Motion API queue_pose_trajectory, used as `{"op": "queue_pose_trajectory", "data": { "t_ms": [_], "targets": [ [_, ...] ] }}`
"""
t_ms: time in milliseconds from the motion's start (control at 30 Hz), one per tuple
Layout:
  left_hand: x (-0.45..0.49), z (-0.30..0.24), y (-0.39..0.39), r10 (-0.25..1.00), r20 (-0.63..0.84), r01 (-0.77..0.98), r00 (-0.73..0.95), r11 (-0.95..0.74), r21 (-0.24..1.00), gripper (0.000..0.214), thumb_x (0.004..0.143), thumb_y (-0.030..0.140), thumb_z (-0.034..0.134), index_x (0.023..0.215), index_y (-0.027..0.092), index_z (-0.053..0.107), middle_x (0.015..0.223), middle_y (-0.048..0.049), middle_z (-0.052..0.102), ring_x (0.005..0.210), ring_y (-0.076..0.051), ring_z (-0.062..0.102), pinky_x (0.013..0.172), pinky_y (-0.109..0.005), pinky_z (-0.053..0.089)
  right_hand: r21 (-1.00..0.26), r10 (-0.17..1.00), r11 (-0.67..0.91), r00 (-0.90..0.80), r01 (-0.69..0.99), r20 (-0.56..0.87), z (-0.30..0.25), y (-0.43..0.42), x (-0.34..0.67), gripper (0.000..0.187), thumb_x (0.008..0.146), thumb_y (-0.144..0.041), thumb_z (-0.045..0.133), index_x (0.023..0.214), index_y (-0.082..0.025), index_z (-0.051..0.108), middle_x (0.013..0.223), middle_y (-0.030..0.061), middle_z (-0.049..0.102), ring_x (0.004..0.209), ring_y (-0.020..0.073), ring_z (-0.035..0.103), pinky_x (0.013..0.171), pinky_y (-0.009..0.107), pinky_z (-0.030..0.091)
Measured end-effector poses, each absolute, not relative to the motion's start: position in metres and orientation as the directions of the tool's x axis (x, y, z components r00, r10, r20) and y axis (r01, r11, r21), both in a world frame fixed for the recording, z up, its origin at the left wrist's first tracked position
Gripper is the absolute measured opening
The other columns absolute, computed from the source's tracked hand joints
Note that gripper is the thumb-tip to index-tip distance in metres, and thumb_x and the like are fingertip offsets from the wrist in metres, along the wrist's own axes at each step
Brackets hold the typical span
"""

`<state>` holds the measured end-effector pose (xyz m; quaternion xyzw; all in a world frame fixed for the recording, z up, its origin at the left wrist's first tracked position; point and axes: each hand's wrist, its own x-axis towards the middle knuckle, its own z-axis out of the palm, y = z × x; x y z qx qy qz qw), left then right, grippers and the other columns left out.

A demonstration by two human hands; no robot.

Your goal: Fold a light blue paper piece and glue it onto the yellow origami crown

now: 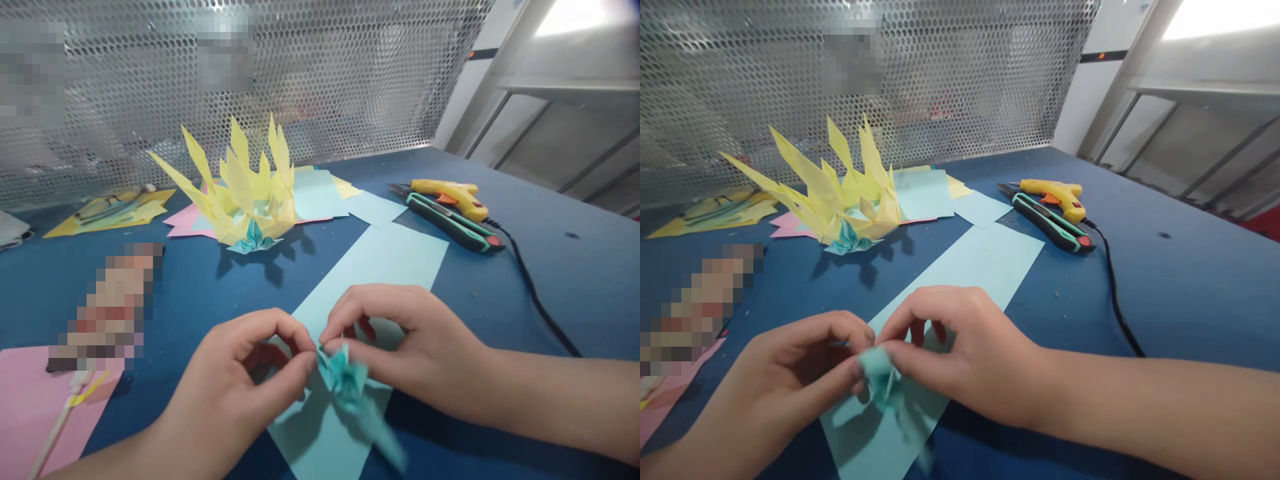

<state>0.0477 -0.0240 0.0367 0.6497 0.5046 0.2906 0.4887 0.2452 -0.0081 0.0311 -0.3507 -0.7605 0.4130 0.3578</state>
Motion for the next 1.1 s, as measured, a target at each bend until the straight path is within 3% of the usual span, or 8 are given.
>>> {"op": "queue_pose_trajectory", "data": {
  "t_ms": [100, 233, 367, 567, 733, 900, 1033, 1100],
  "targets": [
    [0.048, 0.036, -0.021, 0.952, -0.164, 0.328, 0.259, 0.073, 0.942, 0.019, 0.082, 0.035, 0.057, 0.068, 0.021, 0.060, 0.058, 0.0053, 0.059, 0.053, -0.010, 0.058, 0.053, -0.017, 0.047, -0.916, 0.859, 0.345, -0.461, 0.205, 0.221, 0.034, -0.008, 0.248, 0.009, 0.090, -0.025, 0.055, 0.085, -0.020, 0.062, 0.076, -0.0027, 0.064, 0.066, 0.0078, 0.056, 0.059, 0.017, 0.045],
    [0.046, 0.037, -0.019, 0.972, -0.061, 0.403, 0.226, -0.036, 0.915, 0.035, 0.090, 0.035, 0.044, 0.060, 0.021, 0.056, 0.055, 0.0055, 0.059, 0.051, -0.008, 0.055, 0.053, -0.016, 0.043, -0.956, 0.840, 0.278, -0.507, 0.092, 0.195, 0.037, -0.009, 0.251, 0.018, 0.088, -0.038, 0.058, 0.085, -0.020, 0.056, 0.074, -0.0025, 0.059, 0.066, 0.0093, 0.053, 0.059, 0.020, 0.045],
    [0.045, 0.036, -0.021, 0.962, 0.012, 0.475, 0.273, -0.146, 0.868, 0.036, 0.091, 0.034, 0.042, 0.059, 0.022, 0.054, 0.051, 0.0074, 0.055, 0.048, -0.007, 0.048, 0.047, -0.015, 0.036, -0.944, 0.838, 0.297, -0.511, 0.140, 0.188, 0.036, -0.011, 0.248, 0.024, 0.073, -0.028, 0.074, 0.083, -0.020, 0.053, 0.070, -0.0046, 0.057, 0.063, 0.0086, 0.051, 0.061, 0.020, 0.044],
    [0.041, 0.029, -0.024, 0.952, 0.029, 0.494, 0.305, -0.185, 0.849, 0.037, 0.091, 0.031, 0.039, 0.055, 0.021, 0.045, 0.053, 0.0066, 0.045, 0.049, -0.008, 0.042, 0.047, -0.018, 0.033, -0.952, 0.862, 0.249, -0.489, 0.178, 0.134, 0.035, -0.012, 0.245, 0.006, 0.084, -0.020, 0.059, 0.087, -0.022, 0.054, 0.072, -0.0038, 0.057, 0.064, 0.0090, 0.053, 0.060, 0.019, 0.048],
    [0.044, 0.032, -0.024, 0.950, 0.002, 0.490, 0.312, -0.163, 0.857, 0.033, 0.086, 0.029, 0.042, 0.054, 0.020, 0.043, 0.053, 0.0059, 0.042, 0.049, -0.009, 0.040, 0.046, -0.019, 0.033, -0.968, 0.893, 0.214, -0.428, 0.133, 0.138, 0.032, -0.008, 0.245, 0.010, 0.079, -0.012, 0.057, 0.080, -0.022, 0.056, 0.081, -0.0019, 0.062, 0.075, 0.0106, 0.059, 0.068, 0.020, 0.051],
    [0.052, 0.037, -0.027, 0.973, -0.142, 0.328, 0.184, 0.075, 0.942, 0.019, 0.076, 0.027, 0.059, 0.069, 0.022, 0.042, 0.063, 0.0086, 0.043, 0.049, -0.006, 0.041, 0.044, -0.016, 0.036, -0.991, 0.913, 0.115, -0.400, 0.074, 0.076, 0.029, -0.005, 0.243, 0.014, 0.073, -0.007, 0.056, 0.075, -0.020, 0.057, 0.079, -0.0023, 0.064, 0.074, 0.0104, 0.062, 0.068, 0.020, 0.052],
    [0.053, 0.035, -0.031, 0.992, 0.019, 0.326, 0.126, -0.060, 0.944, 0.045, 0.066, 0.021, 0.072, 0.100, 0.030, 0.045, 0.077, 0.0086, 0.046, 0.055, -0.007, 0.046, 0.050, -0.016, 0.043, -0.982, 0.915, 0.062, -0.404, 0.180, -0.016, 0.029, -0.007, 0.242, 0.011, 0.069, -0.008, 0.058, 0.070, -0.019, 0.058, 0.067, -0.0028, 0.062, 0.063, 0.0098, 0.059, 0.057, 0.019, 0.049],
    [0.051, 0.035, -0.031, 0.979, 0.092, 0.362, 0.181, -0.153, 0.919, 0.051, 0.061, 0.022, 0.078, 0.105, 0.031, 0.054, 0.086, 0.0058, 0.050, 0.063, -0.008, 0.050, 0.059, -0.018, 0.046, -0.969, 0.905, 0.084, -0.424, 0.232, -0.023, 0.030, -0.008, 0.242, 0.011, 0.069, -0.008, 0.058, 0.072, -0.018, 0.060, 0.065, -0.0028, 0.062, 0.060, 0.0096, 0.058, 0.054, 0.018, 0.047]
  ]
}}
